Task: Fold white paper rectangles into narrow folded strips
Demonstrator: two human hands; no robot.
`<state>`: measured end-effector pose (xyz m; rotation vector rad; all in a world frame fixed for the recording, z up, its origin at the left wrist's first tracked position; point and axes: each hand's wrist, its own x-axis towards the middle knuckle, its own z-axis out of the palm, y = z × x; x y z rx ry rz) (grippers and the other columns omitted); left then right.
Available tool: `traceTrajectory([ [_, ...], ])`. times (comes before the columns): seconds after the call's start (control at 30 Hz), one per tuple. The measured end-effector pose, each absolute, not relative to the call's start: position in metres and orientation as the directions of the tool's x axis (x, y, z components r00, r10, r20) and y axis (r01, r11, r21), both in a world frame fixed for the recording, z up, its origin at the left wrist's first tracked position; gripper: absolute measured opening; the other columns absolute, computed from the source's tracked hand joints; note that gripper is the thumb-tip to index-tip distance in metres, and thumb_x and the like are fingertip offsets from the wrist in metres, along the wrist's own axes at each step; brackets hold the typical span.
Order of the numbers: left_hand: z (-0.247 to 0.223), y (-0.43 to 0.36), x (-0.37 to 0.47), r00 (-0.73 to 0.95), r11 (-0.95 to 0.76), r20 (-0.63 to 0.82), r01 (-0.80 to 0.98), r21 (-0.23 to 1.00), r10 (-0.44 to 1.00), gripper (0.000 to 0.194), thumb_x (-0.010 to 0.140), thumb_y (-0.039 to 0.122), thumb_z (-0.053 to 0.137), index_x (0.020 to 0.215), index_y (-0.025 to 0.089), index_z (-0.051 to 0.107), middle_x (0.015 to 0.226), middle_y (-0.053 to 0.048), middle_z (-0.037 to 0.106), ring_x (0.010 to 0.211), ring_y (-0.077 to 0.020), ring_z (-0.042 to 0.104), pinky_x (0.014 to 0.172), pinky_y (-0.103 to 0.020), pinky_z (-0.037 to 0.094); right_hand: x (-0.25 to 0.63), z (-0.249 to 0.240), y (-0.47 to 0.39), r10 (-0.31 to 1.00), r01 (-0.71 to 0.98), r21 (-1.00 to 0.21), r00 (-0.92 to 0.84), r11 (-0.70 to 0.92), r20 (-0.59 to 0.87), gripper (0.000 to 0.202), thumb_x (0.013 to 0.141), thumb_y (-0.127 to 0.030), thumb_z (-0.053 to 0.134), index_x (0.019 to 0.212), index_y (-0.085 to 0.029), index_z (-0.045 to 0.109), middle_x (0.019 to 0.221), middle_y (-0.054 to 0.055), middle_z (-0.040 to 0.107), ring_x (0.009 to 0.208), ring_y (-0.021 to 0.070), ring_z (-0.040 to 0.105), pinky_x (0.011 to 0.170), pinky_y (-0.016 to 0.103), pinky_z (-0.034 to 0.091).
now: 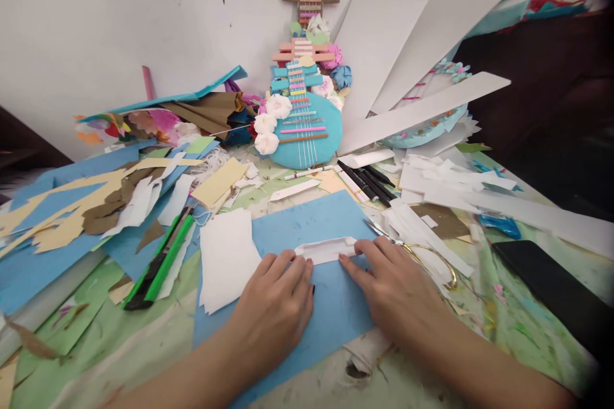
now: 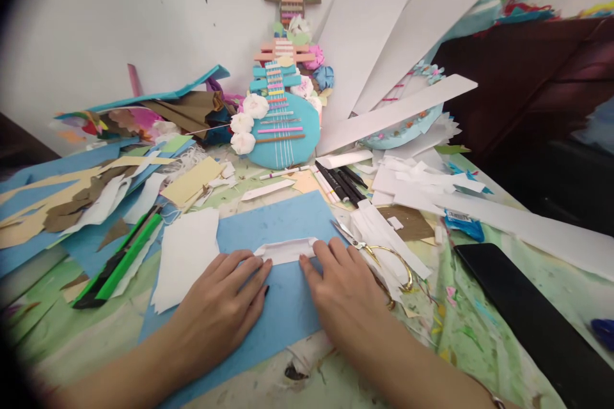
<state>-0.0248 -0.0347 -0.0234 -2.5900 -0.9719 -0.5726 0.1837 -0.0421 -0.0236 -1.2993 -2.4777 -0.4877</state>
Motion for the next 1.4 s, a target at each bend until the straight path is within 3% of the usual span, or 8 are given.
traceTrajectory([
  [0.23, -0.021, -0.03, -0.029, 0.665, -0.718, 0.492, 0.687, -0.11, 0.561, 0.023, 0.083, 0.015, 0.049, 0.096, 0.007, 0.067, 0.087, -0.013, 0.063, 0.09, -0.0285, 0.053, 0.07, -0.042, 0.049, 0.196, -0.024, -0.032, 0.74, 0.836, 0.0, -0.486, 0.549, 0.465, 0.036, 0.077, -0.002, 0.047, 0.097, -0.02, 0.072, 0.079, 0.011, 0.055, 0.074, 0.0217, 0.043, 0.061, 0.034, 0.039],
  [0.47, -0.023, -0.036, -0.028, 0.775, -0.721, 0.366, 0.623, -0.303, 0.515, 0.024, 0.078, 0.009, 0.05, 0.095, 0.003, 0.066, 0.101, -0.017, 0.06, 0.091, -0.0305, 0.052, 0.068, -0.041, 0.048, 0.194, -0.021, -0.033, 0.753, 0.842, -0.036, -0.461, 0.538, 0.47, 0.032, 0.078, -0.002, 0.046, 0.088, -0.017, 0.073, 0.077, 0.01, 0.054, 0.075, 0.0213, 0.044, 0.061, 0.034, 0.04],
  [0.57, -0.022, -0.035, -0.028, 0.755, -0.721, 0.393, 0.64, -0.266, 0.525, 0.025, 0.079, 0.009, 0.05, 0.098, 0.003, 0.064, 0.1, -0.016, 0.061, 0.094, -0.0313, 0.053, 0.073, -0.043, 0.048, 0.195, -0.021, -0.032, 0.777, 0.845, -0.076, -0.446, 0.529, 0.445, 0.03, 0.076, -0.003, 0.05, 0.087, -0.02, 0.072, 0.077, 0.009, 0.053, 0.075, 0.0208, 0.044, 0.06, 0.033, 0.04],
  [0.67, -0.018, -0.03, -0.031, 0.709, -0.73, 0.453, 0.663, -0.165, 0.541, 0.022, 0.084, 0.011, 0.048, 0.098, 0.007, 0.063, 0.119, -0.016, 0.057, 0.116, -0.0354, 0.045, 0.086, -0.048, 0.044, 0.198, -0.02, -0.028, 0.749, 0.804, -0.101, -0.491, 0.587, 0.445, 0.027, 0.077, -0.004, 0.052, 0.089, -0.018, 0.071, 0.087, 0.01, 0.056, 0.083, 0.0218, 0.046, 0.067, 0.034, 0.042],
  [0.77, -0.017, -0.02, -0.034, 0.717, -0.775, 0.429, 0.629, -0.058, 0.55, 0.019, 0.089, 0.013, 0.043, 0.091, 0.012, 0.062, 0.127, -0.011, 0.054, 0.128, -0.0325, 0.036, 0.097, -0.051, 0.037, 0.201, -0.019, -0.022, 0.681, 0.741, -0.066, -0.574, 0.668, 0.454, 0.021, 0.079, -0.005, 0.052, 0.089, -0.015, 0.069, 0.095, 0.01, 0.058, 0.09, 0.0222, 0.046, 0.074, 0.037, 0.042],
  [0.97, -0.022, -0.003, -0.039, 0.731, -0.834, 0.42, 0.533, 0.141, 0.538, 0.016, 0.09, 0.014, 0.043, 0.092, 0.015, 0.059, 0.107, -0.008, 0.066, 0.116, -0.0237, 0.051, 0.093, -0.043, 0.044, 0.202, -0.018, -0.012, 0.6, 0.695, 0.052, -0.654, 0.717, 0.46, 0.015, 0.085, -0.009, 0.051, 0.077, -0.014, 0.063, 0.088, 0.007, 0.059, 0.088, 0.0191, 0.047, 0.074, 0.034, 0.037],
  [1.1, -0.023, -0.003, -0.04, 0.722, -0.832, 0.426, 0.529, 0.168, 0.545, 0.015, 0.09, 0.015, 0.044, 0.091, 0.016, 0.059, 0.106, -0.008, 0.066, 0.113, -0.0242, 0.052, 0.092, -0.045, 0.045, 0.201, -0.019, -0.011, 0.585, 0.683, 0.157, -0.703, 0.713, 0.403, 0.017, 0.088, -0.01, 0.047, 0.078, -0.013, 0.06, 0.09, 0.008, 0.057, 0.087, 0.019, 0.045, 0.074, 0.035, 0.034],
  [1.4, -0.025, 0.003, -0.042, 0.716, -0.832, 0.436, 0.524, 0.181, 0.545, 0.016, 0.091, 0.016, 0.044, 0.097, 0.017, 0.058, 0.104, -0.007, 0.068, 0.108, -0.0222, 0.055, 0.089, -0.041, 0.047, 0.203, -0.014, -0.01, 0.561, 0.663, 0.201, -0.729, 0.721, 0.393, 0.02, 0.091, -0.013, 0.046, 0.074, -0.013, 0.058, 0.091, 0.007, 0.057, 0.087, 0.0177, 0.044, 0.074, 0.034, 0.031],
])
